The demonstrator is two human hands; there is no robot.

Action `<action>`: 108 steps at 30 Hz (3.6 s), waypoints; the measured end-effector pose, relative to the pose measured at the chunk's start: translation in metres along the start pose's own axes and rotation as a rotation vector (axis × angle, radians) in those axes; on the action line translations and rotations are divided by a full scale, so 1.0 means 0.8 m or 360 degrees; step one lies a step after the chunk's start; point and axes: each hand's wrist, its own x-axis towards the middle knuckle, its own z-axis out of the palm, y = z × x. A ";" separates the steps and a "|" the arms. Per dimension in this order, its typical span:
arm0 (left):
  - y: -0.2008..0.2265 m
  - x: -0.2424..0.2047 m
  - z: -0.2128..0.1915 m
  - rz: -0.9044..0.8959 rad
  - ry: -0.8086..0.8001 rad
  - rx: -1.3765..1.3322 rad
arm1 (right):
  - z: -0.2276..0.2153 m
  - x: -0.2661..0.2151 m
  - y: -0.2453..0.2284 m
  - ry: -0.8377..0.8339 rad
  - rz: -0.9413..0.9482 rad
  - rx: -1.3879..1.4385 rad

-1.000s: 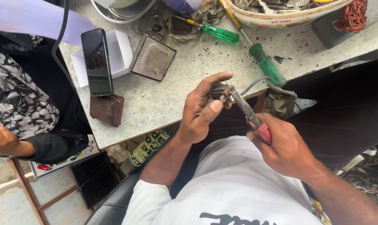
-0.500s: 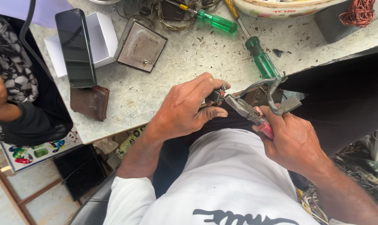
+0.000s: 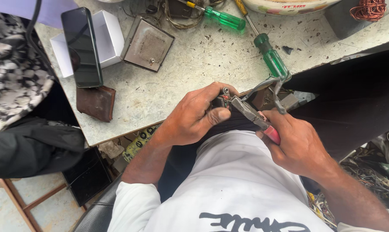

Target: The person sits cross-legged and handles a small electrical component, using pliers to strip and cut wires attached to it. They manipulate the component and wires with both hands throughout the task.

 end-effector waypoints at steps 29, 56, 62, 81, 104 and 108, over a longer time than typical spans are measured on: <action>0.027 0.002 0.057 -0.0017 0.0358 -0.0167 | 0.007 -0.016 0.003 0.0167 -0.0175 0.0516; -0.001 -0.021 0.010 0.0195 0.0118 -0.0061 | 0.033 -0.002 0.008 -0.0154 0.0162 0.0240; 0.000 -0.017 0.023 0.0256 0.0206 0.0229 | 0.008 -0.008 0.006 0.0330 -0.0268 -0.0532; 0.015 -0.019 0.078 0.0401 0.0646 -0.0237 | 0.026 -0.021 -0.002 0.1106 -0.0490 -0.0986; 0.003 -0.021 0.035 0.0608 -0.0128 -0.0559 | 0.018 -0.027 0.090 -0.1205 -0.0223 0.1628; -0.001 -0.017 0.035 0.0495 -0.0312 -0.0749 | 0.010 -0.025 0.106 -0.1454 -0.0054 0.1781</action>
